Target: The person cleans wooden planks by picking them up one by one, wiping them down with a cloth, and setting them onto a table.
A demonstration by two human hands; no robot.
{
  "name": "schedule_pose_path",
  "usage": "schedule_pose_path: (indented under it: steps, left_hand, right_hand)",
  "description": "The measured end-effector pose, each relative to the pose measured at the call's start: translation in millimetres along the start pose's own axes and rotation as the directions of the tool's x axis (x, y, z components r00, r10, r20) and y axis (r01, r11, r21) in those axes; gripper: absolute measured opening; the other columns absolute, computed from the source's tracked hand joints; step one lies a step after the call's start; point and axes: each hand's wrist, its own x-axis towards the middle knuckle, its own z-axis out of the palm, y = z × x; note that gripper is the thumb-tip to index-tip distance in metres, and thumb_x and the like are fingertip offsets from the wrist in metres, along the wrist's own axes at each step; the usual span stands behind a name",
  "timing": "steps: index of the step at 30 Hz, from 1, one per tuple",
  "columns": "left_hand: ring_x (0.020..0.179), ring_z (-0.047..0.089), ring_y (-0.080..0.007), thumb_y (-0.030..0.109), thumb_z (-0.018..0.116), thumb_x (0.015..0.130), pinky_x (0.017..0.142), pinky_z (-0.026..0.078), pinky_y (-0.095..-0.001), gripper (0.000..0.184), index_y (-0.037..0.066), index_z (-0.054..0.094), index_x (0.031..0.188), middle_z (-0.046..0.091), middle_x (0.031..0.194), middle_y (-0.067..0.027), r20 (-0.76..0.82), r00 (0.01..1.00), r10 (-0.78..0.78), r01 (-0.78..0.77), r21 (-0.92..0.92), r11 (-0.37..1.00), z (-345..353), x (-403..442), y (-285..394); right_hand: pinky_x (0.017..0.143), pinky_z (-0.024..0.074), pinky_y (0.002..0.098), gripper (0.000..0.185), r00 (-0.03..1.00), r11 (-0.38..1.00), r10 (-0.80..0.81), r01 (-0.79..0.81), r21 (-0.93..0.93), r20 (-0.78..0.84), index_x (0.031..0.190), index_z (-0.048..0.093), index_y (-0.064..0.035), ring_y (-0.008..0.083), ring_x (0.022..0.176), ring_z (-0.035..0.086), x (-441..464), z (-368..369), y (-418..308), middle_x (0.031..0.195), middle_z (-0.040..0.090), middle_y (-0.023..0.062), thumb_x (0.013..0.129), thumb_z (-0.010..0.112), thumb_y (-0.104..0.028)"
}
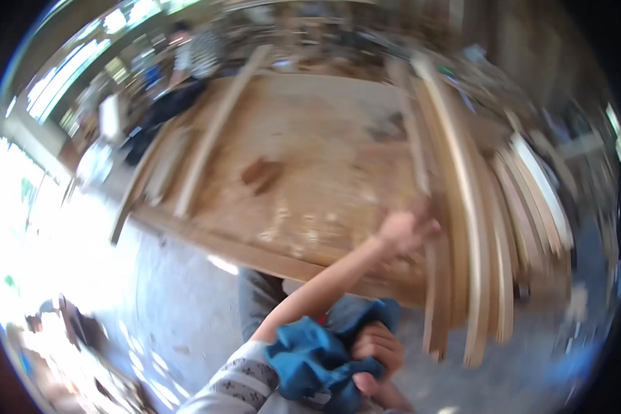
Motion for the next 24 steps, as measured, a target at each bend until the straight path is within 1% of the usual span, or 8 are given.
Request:
schedule_pose_path:
  steps: [4, 8, 9, 11, 15, 20, 22, 24]
  left_hand:
    - [0.116, 0.058, -0.0361, 0.035, 0.074, 0.08, 0.092, 0.052, -0.0457, 0.041, 0.009, 0.068, 0.112, 0.064, 0.118, -0.0176, 0.236, 0.972, -0.001, -0.017, 0.078, 0.997, -135, -58, -15]
    - [0.111, 0.058, -0.0333, 0.031, 0.07, 0.082, 0.093, 0.048, -0.0452, 0.041, 0.008, 0.066, 0.116, 0.064, 0.114, -0.0144, -0.39, 0.906, -0.168, 0.403, 0.663, 0.631, -284, -134, -99]
    - [0.12, 0.053, -0.0361, 0.034, 0.067, 0.085, 0.096, 0.045, -0.0485, 0.05, 0.006, 0.06, 0.126, 0.061, 0.123, -0.0173, -0.625, 0.67, -0.401, 0.729, 0.45, 0.516, -312, -153, -129]
    - [0.138, 0.032, -0.0419, 0.053, 0.058, 0.09, 0.104, 0.035, -0.0583, 0.065, 0.003, 0.056, 0.131, 0.054, 0.134, -0.0219, -0.879, 0.454, -0.145, 0.89, 0.456, 0.025, -332, -214, -240]
    - [0.133, 0.045, -0.0375, 0.053, 0.054, 0.092, 0.105, 0.037, -0.0556, 0.056, 0.002, 0.07, 0.107, 0.065, 0.124, -0.017, -0.596, 0.428, -0.679, 0.879, 0.448, 0.161, -381, -244, -221]
    - [0.057, 0.066, -0.0315, 0.042, 0.066, 0.089, 0.054, 0.052, -0.0404, 0.043, 0.003, 0.07, 0.07, 0.067, 0.063, -0.0161, -0.66, 0.672, -0.336, 0.73, 0.515, 0.449, -399, -246, -198]
    - [0.047, 0.059, -0.0206, 0.039, 0.066, 0.092, 0.047, 0.046, -0.0345, 0.045, 0.003, 0.065, 0.066, 0.061, 0.056, -0.0091, -0.272, 0.563, -0.781, 0.677, -0.39, 0.624, -402, -255, -166]
    - [0.044, 0.056, -0.0167, 0.038, 0.065, 0.093, 0.044, 0.043, -0.032, 0.044, 0.002, 0.064, 0.067, 0.057, 0.054, -0.0062, -0.249, 0.568, -0.784, 0.666, -0.42, 0.616, -388, -268, -134]
  right_hand:
    - [0.06, 0.0398, 0.0362, 0.055, 0.927, 0.916, 0.105, 0.05, 0.399, -0.36, 0.074, 0.057, -0.0073, 0.0207, 0.062, 0.05, -51, 16, 55, 0.068, 0.054, 0.0033, 0.088, 0.058, -0.06]
    - [0.065, 0.042, 0.0376, 0.046, 0.917, 0.823, 0.294, -0.1, 0.559, -0.269, 0.085, 0.056, -0.0074, 0.0216, 0.068, 0.052, -68, 28, 81, 0.076, 0.056, 0.0052, 0.089, 0.06, -0.053]
    - [0.067, 0.0428, 0.038, 0.043, 0.902, 0.791, 0.345, -0.129, 0.598, -0.261, 0.089, 0.056, -0.0075, 0.022, 0.069, 0.052, -71, 31, 86, 0.078, 0.057, 0.0058, 0.089, 0.06, -0.05]
    - [0.071, 0.0443, 0.039, 0.039, 0.867, 0.729, 0.436, -0.184, 0.659, -0.241, 0.096, 0.055, -0.0076, 0.0226, 0.073, 0.054, -75, 36, 96, 0.083, 0.058, 0.0071, 0.09, 0.061, -0.046]
    - [0.079, 0.0473, 0.0408, 0.035, 0.802, 0.598, 0.571, -0.26, 0.758, -0.176, 0.11, 0.054, -0.0079, 0.0239, 0.081, 0.056, -82, 44, 111, 0.094, 0.06, 0.0096, 0.091, 0.062, -0.036]
    - [0.087, 0.0503, 0.0426, 0.039, 0.712, 0.444, 0.692, -0.291, 0.847, -0.118, 0.125, 0.053, -0.0081, 0.0251, 0.088, 0.059, -79, 48, 114, 0.104, 0.063, 0.012, 0.092, 0.064, -0.026]
    - [0.092, 0.0483, 0.0404, 0.035, 0.699, 0.486, 0.712, -0.427, 0.763, -0.062, 0.12, 0.057, -0.005, 0.0234, 0.094, 0.06, -71, 47, 102, 0.105, 0.064, 0.0111, 0.092, 0.064, -0.026]
    - [0.092, 0.0483, 0.0399, 0.035, 0.694, 0.461, 0.72, -0.454, 0.762, -0.021, 0.118, 0.058, -0.0043, 0.0231, 0.095, 0.06, -68, 43, 109, 0.106, 0.064, 0.0111, 0.092, 0.064, -0.026]
